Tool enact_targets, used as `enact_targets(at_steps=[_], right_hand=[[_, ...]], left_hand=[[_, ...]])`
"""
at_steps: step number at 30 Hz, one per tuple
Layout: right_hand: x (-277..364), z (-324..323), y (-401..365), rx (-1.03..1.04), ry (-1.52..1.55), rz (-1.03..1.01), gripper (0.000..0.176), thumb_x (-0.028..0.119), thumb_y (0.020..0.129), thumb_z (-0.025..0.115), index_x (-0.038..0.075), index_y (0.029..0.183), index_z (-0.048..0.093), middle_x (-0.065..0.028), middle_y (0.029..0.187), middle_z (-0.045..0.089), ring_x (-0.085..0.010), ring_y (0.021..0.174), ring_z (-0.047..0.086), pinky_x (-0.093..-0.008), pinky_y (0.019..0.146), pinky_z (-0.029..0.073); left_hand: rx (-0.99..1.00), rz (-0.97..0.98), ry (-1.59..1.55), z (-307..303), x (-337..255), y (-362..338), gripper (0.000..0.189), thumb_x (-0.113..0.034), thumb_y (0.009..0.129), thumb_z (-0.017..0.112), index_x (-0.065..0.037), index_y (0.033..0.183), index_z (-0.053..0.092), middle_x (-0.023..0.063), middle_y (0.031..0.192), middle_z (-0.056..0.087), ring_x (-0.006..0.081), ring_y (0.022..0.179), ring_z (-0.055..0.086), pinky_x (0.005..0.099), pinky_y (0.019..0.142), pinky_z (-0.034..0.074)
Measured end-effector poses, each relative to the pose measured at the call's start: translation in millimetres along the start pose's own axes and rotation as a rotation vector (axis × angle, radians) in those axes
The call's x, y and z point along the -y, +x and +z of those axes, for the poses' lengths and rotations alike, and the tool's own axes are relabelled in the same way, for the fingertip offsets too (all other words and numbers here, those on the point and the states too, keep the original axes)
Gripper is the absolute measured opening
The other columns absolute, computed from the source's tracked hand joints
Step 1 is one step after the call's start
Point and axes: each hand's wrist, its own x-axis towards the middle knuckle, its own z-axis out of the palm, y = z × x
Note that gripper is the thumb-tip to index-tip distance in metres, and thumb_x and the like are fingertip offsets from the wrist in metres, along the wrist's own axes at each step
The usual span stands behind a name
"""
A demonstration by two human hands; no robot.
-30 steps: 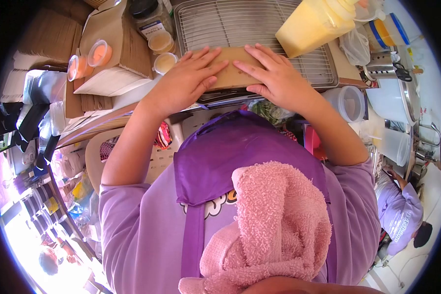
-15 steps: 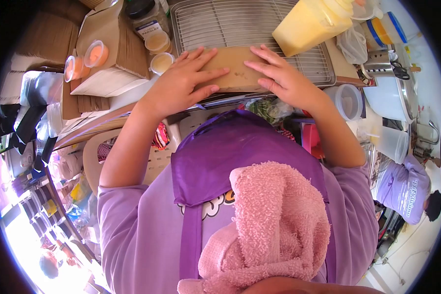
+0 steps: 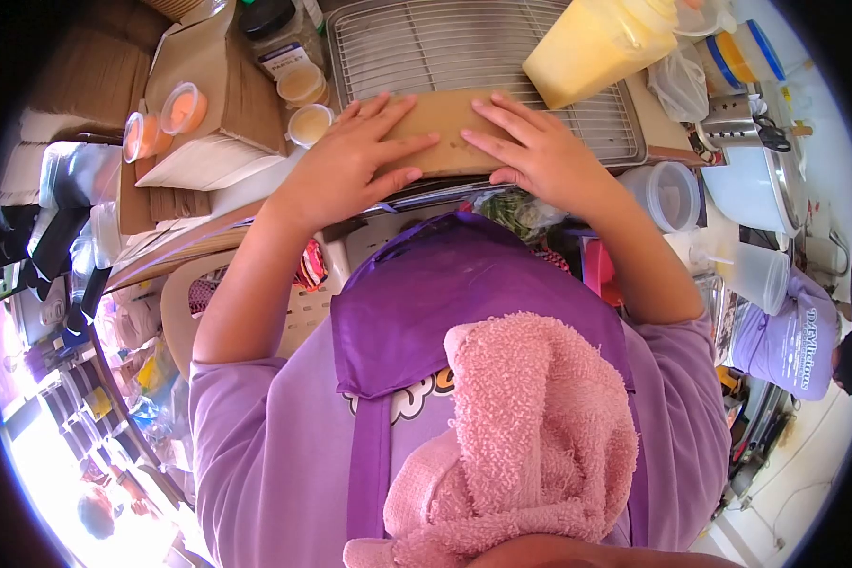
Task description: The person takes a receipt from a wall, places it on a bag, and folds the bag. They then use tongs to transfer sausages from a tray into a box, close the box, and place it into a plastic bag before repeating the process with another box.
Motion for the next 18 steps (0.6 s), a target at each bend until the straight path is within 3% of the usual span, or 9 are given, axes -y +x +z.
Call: enact_targets(at_steps=[8,12,15,17,18], right_hand=[[8,5,-7,0.005,-0.036,0.024,0.058,0.031,0.072,0.063,0.024,0.126,0.044,-0.0073,0.136,0.034,-0.0259,0.124,0.034,-0.0434,0.097,0.031],[8,10,-7,0.016,-0.1,0.03,0.056,0.03,0.074,0.062,0.025,0.127,0.044,-0.007,0.137,0.032,-0.0258,0.125,0.033,-0.045,0.097,0.03],[8,14,-8,-0.016,0.044,0.076,0.052,0.024,0.078,0.061,0.023,0.126,0.045,-0.0067,0.137,0.032,-0.0275,0.123,0.035,-0.0429,0.098,0.03],[-4,34,-12,-0.149,0.175,0.084,0.049,0.022,0.079,0.061,0.022,0.126,0.046,-0.009,0.134,0.036,-0.0263,0.12,0.038,-0.0407,0.094,0.035],[-9,41,-12,-0.276,0.315,0.084,0.047,0.019,0.08,0.061,0.021,0.125,0.047,-0.0112,0.13,0.041,-0.025,0.117,0.041,-0.0386,0.09,0.039]], left_hand=[[0.038,-0.007,0.309,11,-10,-9,0.051,-0.044,0.082,0.048,-0.028,0.13,0.04,0.0117,0.141,0.023,0.0354,0.128,0.024,0.0519,0.102,0.019],[0.04,-0.009,0.357,13,-12,-8,0.053,-0.045,0.079,0.05,-0.031,0.13,0.039,0.0102,0.141,0.024,0.0339,0.128,0.025,0.0542,0.101,0.02],[0.045,-0.006,0.446,24,-5,-13,0.056,-0.043,0.08,0.053,-0.028,0.131,0.038,0.012,0.142,0.023,0.0341,0.128,0.026,0.0485,0.103,0.022],[-0.218,-0.07,0.02,37,6,-23,0.052,-0.041,0.081,0.055,-0.021,0.126,0.043,0.0146,0.133,0.035,0.0336,0.119,0.038,0.0479,0.096,0.03],[-0.219,-0.062,0.024,41,-1,-24,0.052,-0.041,0.081,0.055,-0.021,0.126,0.043,0.0146,0.133,0.035,0.0336,0.119,0.038,0.0479,0.096,0.03]])
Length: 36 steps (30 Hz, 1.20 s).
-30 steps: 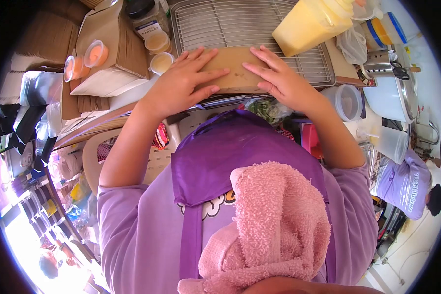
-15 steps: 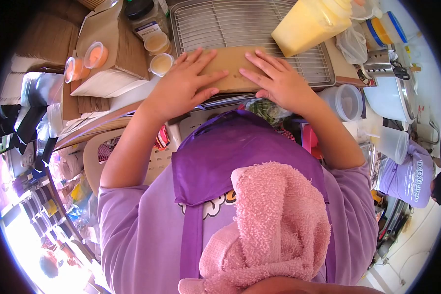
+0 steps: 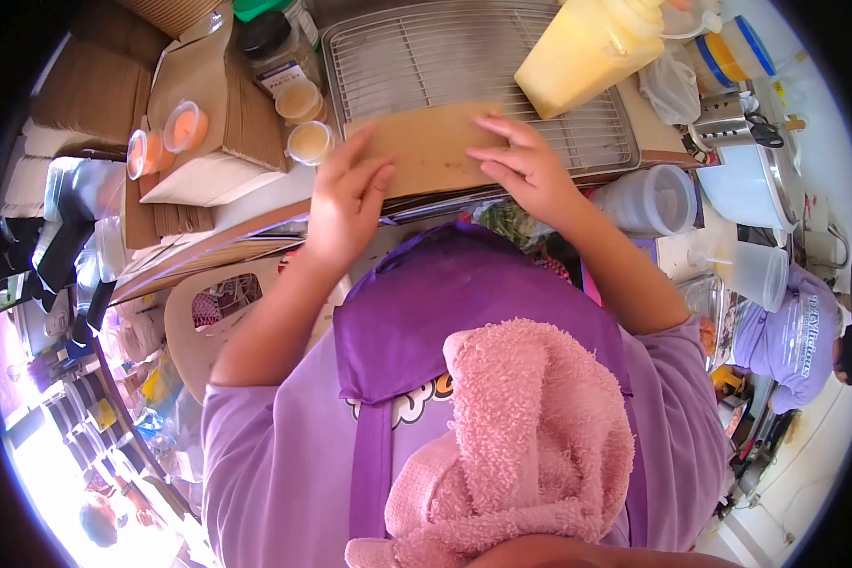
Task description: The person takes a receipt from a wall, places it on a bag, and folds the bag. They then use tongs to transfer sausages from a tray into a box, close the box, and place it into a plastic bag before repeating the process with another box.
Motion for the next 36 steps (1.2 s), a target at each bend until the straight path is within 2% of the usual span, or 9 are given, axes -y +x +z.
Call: enact_targets(at_steps=[2,3,6,10,16,20,25,27,36], right_hand=[[13,4,3,-0.151,0.151,0.252,0.044,0.018,0.079,0.061,0.016,0.122,0.049,-0.0132,0.122,0.046,-0.0231,0.109,0.046,-0.036,0.083,0.043],[18,7,5,-0.294,0.306,0.503,0.041,0.016,0.079,0.062,0.012,0.118,0.051,-0.0152,0.114,0.051,-0.0212,0.101,0.05,-0.0333,0.077,0.046],[7,9,9,-0.169,0.566,0.866,0.037,0.017,0.079,0.062,0.001,0.111,0.052,-0.0151,0.1,0.055,-0.0169,0.086,0.053,-0.0298,0.065,0.047],[18,-12,24,0.103,0.391,0.754,0.036,0.018,0.083,0.056,-0.005,0.109,0.049,-0.0153,0.099,0.056,-0.0195,0.086,0.054,-0.0312,0.075,0.043],[-6,12,-2,-0.227,0.844,0.748,0.039,0.015,0.088,0.052,-0.001,0.121,0.041,-0.0113,0.113,0.051,-0.0188,0.102,0.049,-0.03,0.087,0.039],[49,-21,14,-0.27,1.125,0.849,0.042,0.014,0.089,0.05,0.001,0.126,0.034,-0.0094,0.115,0.049,-0.0186,0.105,0.047,-0.0337,0.088,0.04],[103,-4,19,0.15,1.287,0.665,0.038,0.013,0.089,0.048,0.003,0.123,0.035,-0.0084,0.114,0.049,-0.0178,0.103,0.049,-0.0334,0.088,0.041],[132,20,19,0.301,1.317,0.688,0.036,0.012,0.089,0.049,0.003,0.122,0.036,-0.0082,0.112,0.049,-0.0174,0.102,0.05,-0.0328,0.089,0.04],[269,176,40,0.975,1.374,0.53,0.048,0.009,0.086,0.052,0.002,0.127,0.029,-0.0099,0.118,0.045,-0.0176,0.108,0.045,-0.0319,0.094,0.036]], left_hand=[[-0.427,-0.522,-0.254,6,-20,-6,0.043,-0.036,0.081,0.057,-0.006,0.112,0.05,0.0196,0.116,0.047,0.0342,0.103,0.047,0.0438,0.086,0.037],[-0.428,-0.521,-0.249,7,-18,-8,0.043,-0.036,0.081,0.057,-0.006,0.112,0.05,0.0196,0.116,0.047,0.0342,0.103,0.047,0.0438,0.086,0.037],[-0.399,-0.58,-0.002,4,-17,-11,0.037,-0.034,0.081,0.057,0.0,0.095,0.053,0.0203,0.096,0.052,0.0345,0.089,0.049,0.043,0.078,0.039],[-0.256,-0.624,0.085,-3,-21,-6,0.031,-0.026,0.077,0.063,0.002,0.088,0.056,0.0199,0.087,0.056,0.0366,0.085,0.05,0.0415,0.077,0.04],[-0.555,-0.567,-0.069,5,-29,-5,0.032,-0.021,0.073,0.065,0.004,0.089,0.053,0.0216,0.089,0.054,0.0361,0.084,0.052,0.042,0.076,0.043],[-0.66,-0.727,-0.418,-14,-66,-27,0.038,-0.021,0.071,0.069,0.005,0.091,0.05,0.0195,0.089,0.054,0.0279,0.082,0.056,0.0346,0.069,0.046],[-0.695,-1.078,-1.008,-43,-124,-113,0.055,-0.014,0.071,0.07,0.004,0.114,0.04,0.0134,0.108,0.05,0.0211,0.098,0.053,0.0327,0.078,0.048],[-0.705,-0.769,-1.843,-37,-137,-158,0.065,-0.008,0.07,0.069,0.002,0.124,0.034,0.0118,0.117,0.048,0.0207,0.107,0.049,0.0334,0.085,0.046],[-1.168,-0.852,-1.726,-47,-196,-354,0.071,0.0,0.067,0.067,0.0,0.128,0.03,0.0118,0.122,0.045,0.0199,0.112,0.047,0.0333,0.095,0.039]])
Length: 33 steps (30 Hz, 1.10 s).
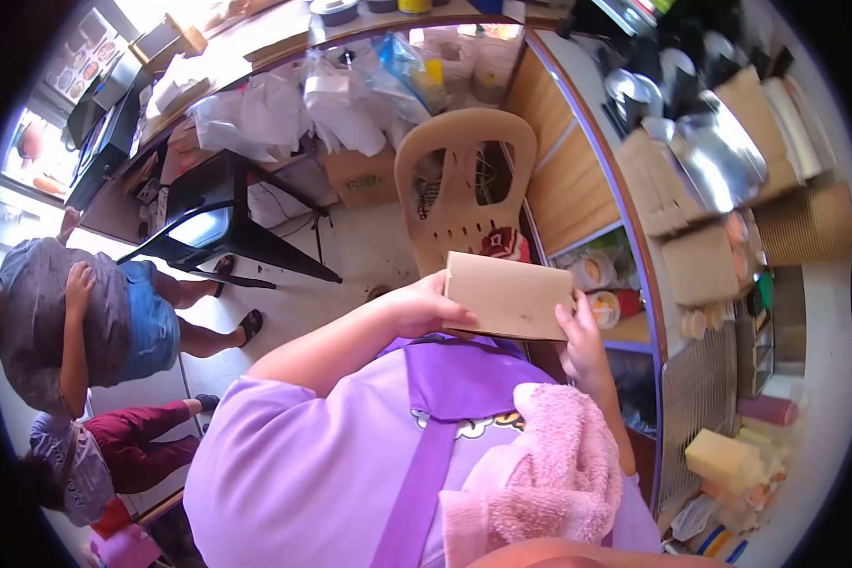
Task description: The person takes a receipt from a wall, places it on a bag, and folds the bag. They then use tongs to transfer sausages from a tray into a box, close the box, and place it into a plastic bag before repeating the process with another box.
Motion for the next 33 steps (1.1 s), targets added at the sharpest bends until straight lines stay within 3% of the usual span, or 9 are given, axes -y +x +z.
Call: enact_targets(at_steps=[7,9,10,14,18,22,26,30,33], right_hand=[[-6,143,164,0.239,-0.15,0.213,0.046,0.018,0.088,0.051,0.006,0.128,0.031,-0.0075,0.111,0.047,-0.0151,0.1,0.05,-0.031,0.085,0.042],[-3,171,225,0.315,-0.397,0.263,0.043,0.026,0.089,0.049,0.009,0.126,0.034,-0.0051,0.106,0.049,-0.0136,0.093,0.052,-0.0297,0.076,0.044],[9,188,253,0.274,-0.486,0.248,0.04,0.031,0.089,0.048,0.01,0.122,0.041,-0.0027,0.099,0.051,-0.0122,0.087,0.052,-0.028,0.071,0.044],[65,201,392,0.012,-0.599,0.081,0.017,0.025,0.086,0.053,0.012,0.096,0.055,0.0019,0.075,0.056,-0.0077,0.063,0.053,-0.0223,0.049,0.04],[146,176,519,-0.355,-0.597,-0.173,0.014,0.023,0.085,0.05,0.013,0.094,0.056,0.002,0.073,0.055,-0.009,0.058,0.051,-0.0224,0.045,0.037],[218,153,603,-0.417,-0.636,-0.208,0.027,0.035,0.085,0.051,0.017,0.105,0.053,-0.0006,0.088,0.055,-0.0112,0.072,0.051,-0.0294,0.059,0.041],[263,151,664,-0.506,-0.553,0.113,0.036,0.047,0.081,0.054,0.019,0.104,0.056,-0.0022,0.091,0.056,-0.0173,0.08,0.05,-0.0312,0.072,0.038],[295,149,679,-0.251,-0.606,0.262,0.032,0.045,0.079,0.058,0.017,0.093,0.063,-0.0024,0.096,0.059,-0.0171,0.089,0.052,-0.0343,0.08,0.037],[307,143,696,-0.212,-0.69,0.325,0.014,0.028,0.076,0.067,0.017,0.083,0.063,0.006,0.077,0.06,-0.0101,0.079,0.053,-0.0306,0.079,0.037]], left_hand=[[-0.203,0.173,0.02,-128,-105,-78,0.071,-0.004,0.065,0.07,0.0,0.125,0.033,0.0128,0.117,0.048,0.022,0.109,0.048,0.0333,0.093,0.04],[-0.246,0.214,0.03,-159,-139,-99,0.071,-0.005,0.065,0.07,-0.001,0.125,0.032,0.013,0.116,0.048,0.0226,0.109,0.048,0.0333,0.093,0.04],[-0.313,0.249,0.011,-173,-154,-110,0.07,-0.005,0.066,0.07,-0.001,0.125,0.032,0.0131,0.115,0.048,0.0234,0.107,0.049,0.0344,0.091,0.042],[-0.505,0.247,0.021,-208,-214,-145,0.071,-0.01,0.066,0.072,-0.002,0.125,0.034,0.0135,0.115,0.049,0.0248,0.106,0.051,0.0405,0.086,0.046],[-0.552,0.346,0.0,-237,-248,-153,0.065,-0.011,0.068,0.068,-0.001,0.123,0.036,0.0135,0.11,0.053,0.0253,0.098,0.057,0.0385,0.081,0.05],[-0.556,0.405,-0.024,-248,-276,-144,0.064,-0.009,0.067,0.066,0.001,0.123,0.036,0.015,0.108,0.054,0.0261,0.095,0.059,0.0365,0.079,0.051],[-0.591,0.47,0.043,-257,-300,-124,0.065,-0.011,0.065,0.068,0.005,0.119,0.038,0.0167,0.101,0.056,0.025,0.086,0.06,0.0353,0.076,0.051],[-0.638,0.487,0.039,-258,-329,-106,0.065,-0.012,0.063,0.069,0.007,0.118,0.038,0.0171,0.1,0.056,0.025,0.085,0.061,0.0341,0.075,0.051],[-0.599,0.433,0.006,-256,-352,-94,0.072,-0.014,0.06,0.074,0.007,0.119,0.038,0.0151,0.108,0.053,0.023,0.098,0.055,0.0322,0.084,0.043]])
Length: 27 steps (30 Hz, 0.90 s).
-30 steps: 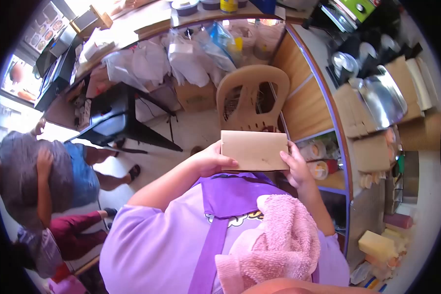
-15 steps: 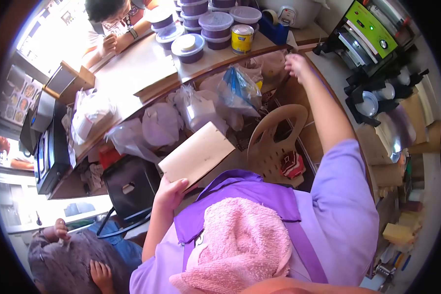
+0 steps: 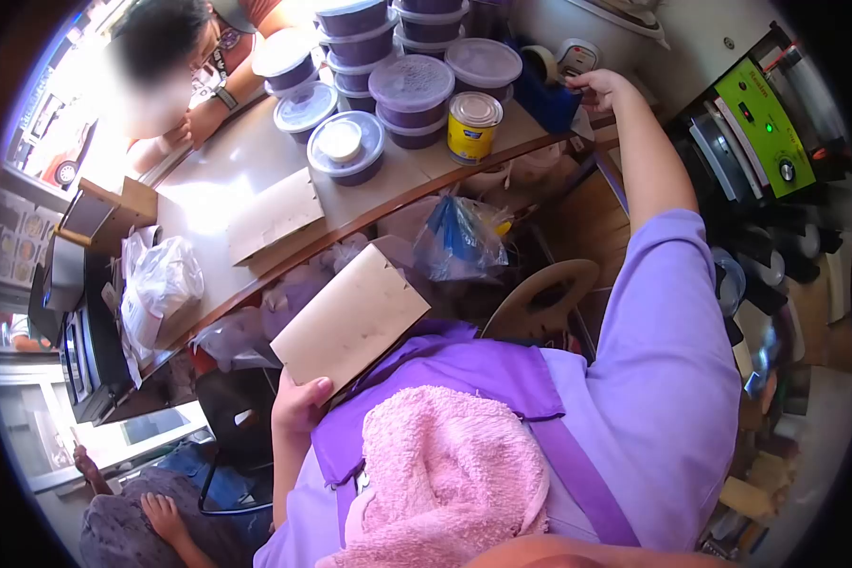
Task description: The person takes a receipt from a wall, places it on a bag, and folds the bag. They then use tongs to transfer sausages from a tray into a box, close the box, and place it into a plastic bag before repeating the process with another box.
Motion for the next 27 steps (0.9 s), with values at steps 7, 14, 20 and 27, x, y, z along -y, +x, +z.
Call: enact_targets(at_steps=[7,14,20,27], right_hand=[[-12,-9,-12,0.063,0.295,-0.123,0.016,0.02,0.077,0.067,0.009,0.083,0.058,-0.001,0.084,0.059,-0.0151,0.086,0.053,-0.0334,0.085,0.042],[-54,-10,-16,0.185,0.5,-0.256,0.015,0.013,0.079,0.063,0.005,0.091,0.058,-0.0018,0.09,0.058,-0.0142,0.092,0.052,-0.031,0.087,0.039],[-74,-16,-4,0.181,0.531,-0.32,0.019,0.012,0.081,0.06,0.004,0.097,0.058,-0.0037,0.101,0.059,-0.0157,0.101,0.051,-0.0352,0.093,0.036],[-78,-8,-20,0.21,0.541,-0.375,0.018,0.013,0.08,0.061,0.007,0.097,0.059,0.0005,0.092,0.059,-0.0121,0.095,0.051,-0.0431,0.092,0.034]], left_hand=[[0.048,0.004,0.071,6,-26,40,0.071,-0.013,0.06,0.074,0.006,0.119,0.039,0.0137,0.107,0.053,0.0222,0.097,0.054,0.0317,0.084,0.043],[0.059,-0.061,0.097,-13,-33,62,0.072,-0.014,0.059,0.074,0.005,0.119,0.039,0.0125,0.107,0.053,0.0208,0.097,0.054,0.0305,0.083,0.043],[0.051,-0.066,0.108,-2,-37,64,0.072,-0.015,0.059,0.074,0.006,0.119,0.039,0.0126,0.108,0.053,0.0209,0.099,0.053,0.0307,0.085,0.042],[0.039,-0.07,0.145,2,-40,65,0.071,-0.015,0.06,0.072,0.006,0.119,0.039,0.0136,0.109,0.052,0.0218,0.101,0.053,0.0314,0.087,0.041]])
